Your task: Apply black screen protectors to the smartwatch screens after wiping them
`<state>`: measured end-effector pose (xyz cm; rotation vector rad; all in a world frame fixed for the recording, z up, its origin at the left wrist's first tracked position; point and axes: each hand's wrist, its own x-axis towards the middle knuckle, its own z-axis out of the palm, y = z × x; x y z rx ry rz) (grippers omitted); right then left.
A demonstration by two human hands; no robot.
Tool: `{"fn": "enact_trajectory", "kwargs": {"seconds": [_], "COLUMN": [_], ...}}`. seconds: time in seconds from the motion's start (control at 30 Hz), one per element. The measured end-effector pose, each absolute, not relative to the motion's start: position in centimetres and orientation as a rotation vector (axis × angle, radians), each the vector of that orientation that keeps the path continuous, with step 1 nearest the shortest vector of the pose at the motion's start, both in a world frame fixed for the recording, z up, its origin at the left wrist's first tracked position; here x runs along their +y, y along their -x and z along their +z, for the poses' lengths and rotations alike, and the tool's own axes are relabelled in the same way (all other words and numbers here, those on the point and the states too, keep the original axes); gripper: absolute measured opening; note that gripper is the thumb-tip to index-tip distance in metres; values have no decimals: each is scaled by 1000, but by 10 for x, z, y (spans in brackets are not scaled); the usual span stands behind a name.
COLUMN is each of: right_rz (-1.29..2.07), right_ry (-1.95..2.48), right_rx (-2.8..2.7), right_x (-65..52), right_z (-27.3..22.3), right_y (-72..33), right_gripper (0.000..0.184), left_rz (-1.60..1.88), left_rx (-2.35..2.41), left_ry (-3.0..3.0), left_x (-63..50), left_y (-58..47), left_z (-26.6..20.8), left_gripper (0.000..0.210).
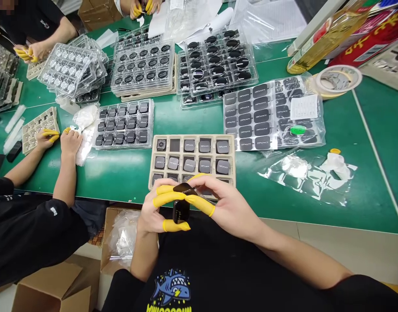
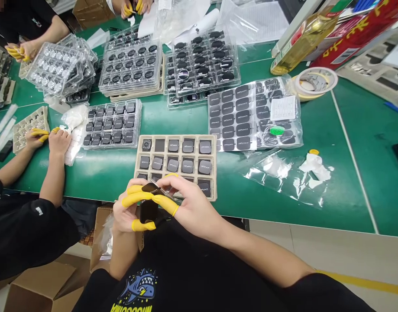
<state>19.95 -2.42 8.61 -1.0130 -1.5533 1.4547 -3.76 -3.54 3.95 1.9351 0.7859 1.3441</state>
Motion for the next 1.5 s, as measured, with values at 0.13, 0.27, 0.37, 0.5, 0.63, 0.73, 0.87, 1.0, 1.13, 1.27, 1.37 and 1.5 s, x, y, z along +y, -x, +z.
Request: {"fn": "enact_trajectory", "kwargs": {"seconds": [0.13, 0.27, 0.37, 0.5, 0.63, 0.73, 0.87, 1.0, 1.13, 1.27, 1.37, 1.5], "right_rz": [1506, 1576, 1534, 1389, 1174, 1092, 1116, 1220, 1367, 1511, 1615, 1774], "right_ry": [1045, 1015, 994, 953, 1003, 1018, 1038, 1075, 1081, 1094, 1115, 1117], "right_rx": [-1468, -1405, -1420, -1598, -1681, -1699, -1741, -1704, -1619, -1542, -1513, -1467], "right_x": [-24, -24, -25, -22, -18, -15, -12, -8, -2, 5, 10, 15], "right_z": [80, 73, 71, 69, 67, 67, 70, 72, 74, 76, 78, 79], "right_y": [-197, -195, -196, -199, -203, -207, -212, -214, -213, -213, -214, -216], "right_gripper": [27, 34, 35, 21, 25, 23, 14, 8, 2, 11, 17, 31], "left_rz": [1342, 1348, 1352, 1339, 1426, 1445, 1449, 1463, 1449, 1407, 1382, 1338], "left_rx": [838, 881, 925, 987, 961, 942, 940, 943, 940, 924, 937, 929], "left_ry": [-1957, -1848, -1810, -1755, -1770, -1770, -1797, -1825, -1885, -1863, -1828, -1936], "left_x": [-39, -44, -45, -42, -39, -38, -37, -36, -35, -35, -36, -38], "left_y": [37, 35, 33, 30, 27, 26, 25, 24, 24, 24, 25, 26], "left_z": [35, 27, 25, 30, 35, 36, 35, 35, 34, 33, 33, 30], "left_gripper": [78, 74, 67, 54, 54, 54, 54, 55, 57, 52, 49, 53]}}
